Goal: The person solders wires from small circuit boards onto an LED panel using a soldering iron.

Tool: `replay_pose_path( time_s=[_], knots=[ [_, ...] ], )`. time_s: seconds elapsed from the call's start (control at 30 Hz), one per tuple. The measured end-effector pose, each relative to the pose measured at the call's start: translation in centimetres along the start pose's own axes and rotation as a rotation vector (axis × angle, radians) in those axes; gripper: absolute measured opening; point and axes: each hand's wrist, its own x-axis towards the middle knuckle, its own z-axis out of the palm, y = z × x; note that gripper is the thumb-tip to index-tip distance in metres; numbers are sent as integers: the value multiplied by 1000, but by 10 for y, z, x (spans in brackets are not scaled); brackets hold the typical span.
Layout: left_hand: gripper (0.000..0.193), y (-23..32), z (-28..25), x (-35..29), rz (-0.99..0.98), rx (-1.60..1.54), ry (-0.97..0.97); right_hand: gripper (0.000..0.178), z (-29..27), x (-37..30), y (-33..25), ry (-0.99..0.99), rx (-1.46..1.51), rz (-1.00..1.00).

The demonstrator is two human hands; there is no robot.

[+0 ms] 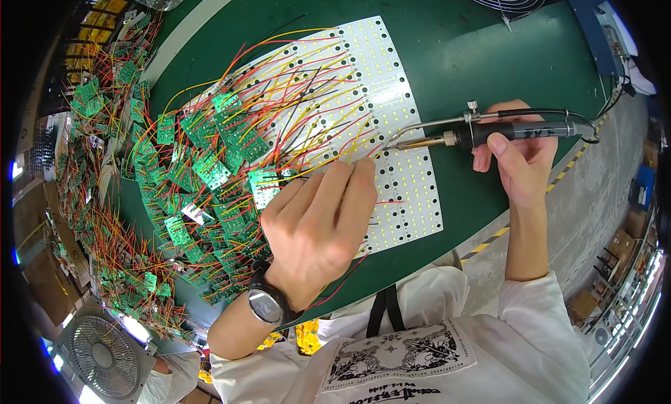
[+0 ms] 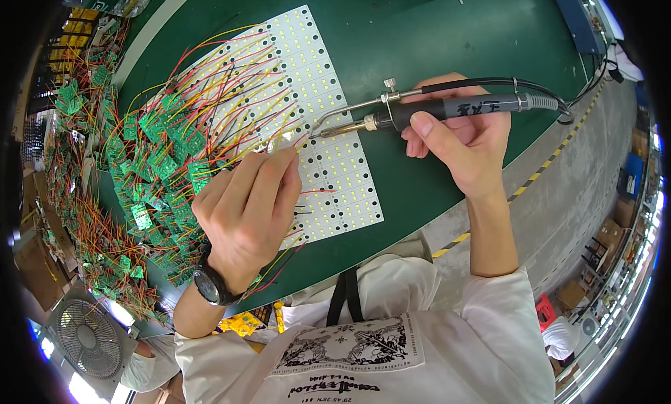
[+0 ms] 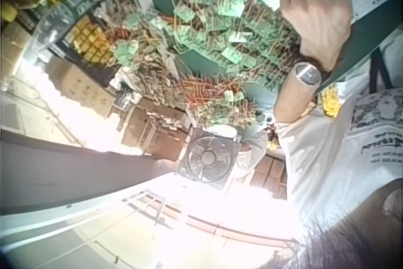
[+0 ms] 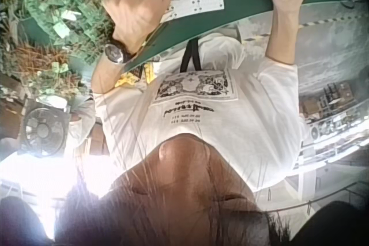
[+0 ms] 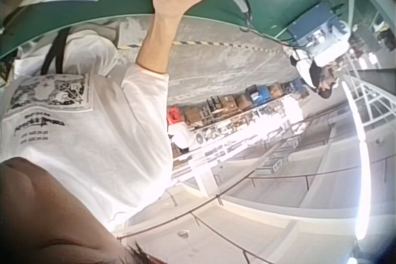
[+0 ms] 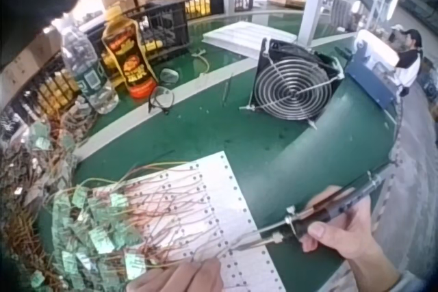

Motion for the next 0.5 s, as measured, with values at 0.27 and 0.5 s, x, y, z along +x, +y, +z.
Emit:
replay_pose_path(
  time_s=[0.27,0.5],
  knots=[
    [18,0,2,0,0,8,21,24,-1,-1,4,41,21,-4],
    [16,1,0,2,-17,-24,14,27,-3,4,-1,38,80,-23]
  ],
)
